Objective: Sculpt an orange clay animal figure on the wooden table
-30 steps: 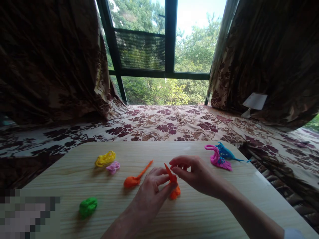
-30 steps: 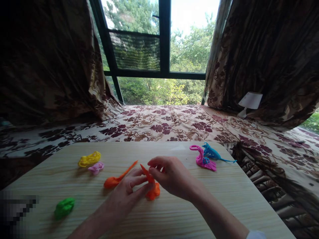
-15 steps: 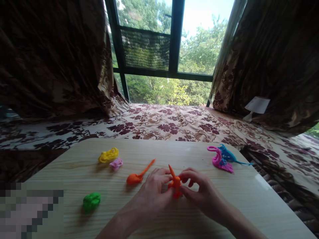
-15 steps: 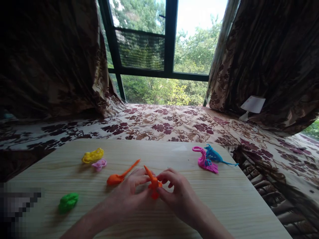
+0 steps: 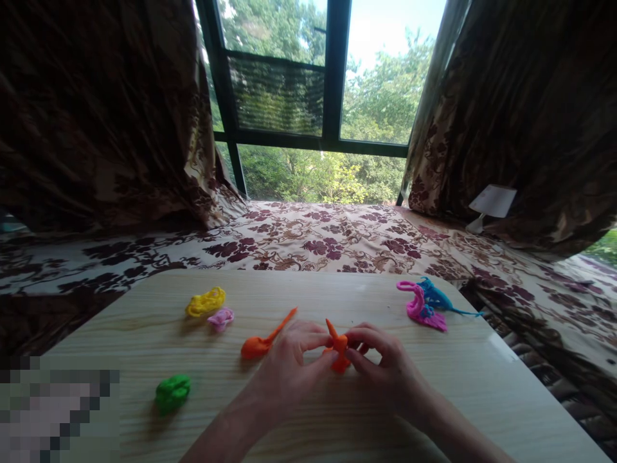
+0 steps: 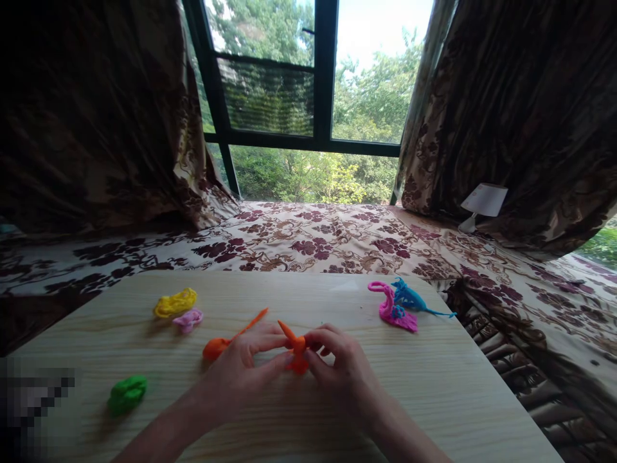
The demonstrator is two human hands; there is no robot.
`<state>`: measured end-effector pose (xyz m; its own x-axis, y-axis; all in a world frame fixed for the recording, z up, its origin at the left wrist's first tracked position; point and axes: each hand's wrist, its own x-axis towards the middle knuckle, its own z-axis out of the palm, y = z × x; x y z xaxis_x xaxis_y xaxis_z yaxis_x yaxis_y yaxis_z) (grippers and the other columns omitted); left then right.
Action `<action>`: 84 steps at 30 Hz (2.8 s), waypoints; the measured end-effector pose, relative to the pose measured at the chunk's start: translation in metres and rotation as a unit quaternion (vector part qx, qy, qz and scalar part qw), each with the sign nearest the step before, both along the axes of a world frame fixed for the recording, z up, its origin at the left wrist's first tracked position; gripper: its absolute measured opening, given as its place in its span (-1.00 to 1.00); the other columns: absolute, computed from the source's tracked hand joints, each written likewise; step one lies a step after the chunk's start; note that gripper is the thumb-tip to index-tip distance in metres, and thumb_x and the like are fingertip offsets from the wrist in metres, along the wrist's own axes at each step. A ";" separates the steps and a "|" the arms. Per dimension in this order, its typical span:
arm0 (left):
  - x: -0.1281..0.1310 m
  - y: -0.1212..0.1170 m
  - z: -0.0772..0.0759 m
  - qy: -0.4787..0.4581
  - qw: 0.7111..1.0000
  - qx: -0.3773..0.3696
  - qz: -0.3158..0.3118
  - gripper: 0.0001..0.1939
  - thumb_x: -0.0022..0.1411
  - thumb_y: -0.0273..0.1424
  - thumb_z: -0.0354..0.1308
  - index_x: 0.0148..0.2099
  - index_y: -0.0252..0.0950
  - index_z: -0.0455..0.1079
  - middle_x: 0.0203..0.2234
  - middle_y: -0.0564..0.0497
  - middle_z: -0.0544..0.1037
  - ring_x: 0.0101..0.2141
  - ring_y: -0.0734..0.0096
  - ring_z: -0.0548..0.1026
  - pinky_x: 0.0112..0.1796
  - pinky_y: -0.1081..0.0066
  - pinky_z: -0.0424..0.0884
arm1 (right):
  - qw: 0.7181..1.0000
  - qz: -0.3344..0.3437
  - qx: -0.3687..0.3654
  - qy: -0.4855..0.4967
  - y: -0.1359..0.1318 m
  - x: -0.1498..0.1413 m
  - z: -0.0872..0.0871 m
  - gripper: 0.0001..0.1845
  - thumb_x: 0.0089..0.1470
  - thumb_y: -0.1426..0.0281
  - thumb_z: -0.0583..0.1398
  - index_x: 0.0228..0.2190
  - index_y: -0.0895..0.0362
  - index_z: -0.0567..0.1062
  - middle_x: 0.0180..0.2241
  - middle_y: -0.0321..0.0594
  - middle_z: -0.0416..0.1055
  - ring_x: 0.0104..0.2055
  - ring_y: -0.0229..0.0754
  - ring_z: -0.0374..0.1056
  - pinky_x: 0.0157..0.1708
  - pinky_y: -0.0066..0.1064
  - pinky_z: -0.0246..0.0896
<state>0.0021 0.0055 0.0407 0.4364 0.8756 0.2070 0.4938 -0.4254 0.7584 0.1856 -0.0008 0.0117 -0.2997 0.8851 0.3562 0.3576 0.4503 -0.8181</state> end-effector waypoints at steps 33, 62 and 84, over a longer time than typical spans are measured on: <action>-0.050 0.027 -0.011 0.294 0.913 0.152 0.240 -0.85 0.07 -0.32 0.06 -0.40 -0.20 0.44 -0.39 -0.04 0.50 -0.25 0.16 0.35 -0.16 0.16 0.14 | 0.994 -0.090 0.057 -0.010 0.003 0.009 0.000 -0.80 0.09 0.51 0.07 -0.29 0.08 0.46 -0.30 -0.23 0.42 -0.24 -0.20 0.35 -0.22 -0.40 0.23; -0.020 -0.011 0.024 0.048 0.936 -0.324 -0.129 -0.71 0.12 -0.27 -0.01 -0.43 -0.31 0.46 -0.67 0.12 0.33 -0.60 0.56 0.23 -0.58 0.55 0.11 | 0.986 0.007 0.064 -0.155 -0.036 -0.010 0.023 -0.90 -0.02 0.51 0.10 -0.48 0.10 0.38 -0.44 -0.28 0.35 -0.43 -0.28 0.27 -0.42 -0.47 0.14; -0.015 0.016 -0.026 0.227 0.950 0.173 0.124 -0.61 0.18 -0.55 -0.16 -0.01 -0.23 0.33 -0.06 -0.04 0.44 -0.04 0.31 0.33 0.09 0.18 0.02 | 0.839 0.037 0.226 -0.493 -0.075 0.065 -0.029 -0.32 0.13 0.24 0.04 0.19 0.26 -0.04 0.16 0.05 0.01 0.17 0.05 0.03 0.01 -0.15 0.20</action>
<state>-0.0132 0.0215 0.0142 0.3391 0.8770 0.3404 0.8544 -0.4385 0.2787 0.2509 -0.0762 -0.0174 -0.6942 0.6925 0.1965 0.7179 0.6858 0.1191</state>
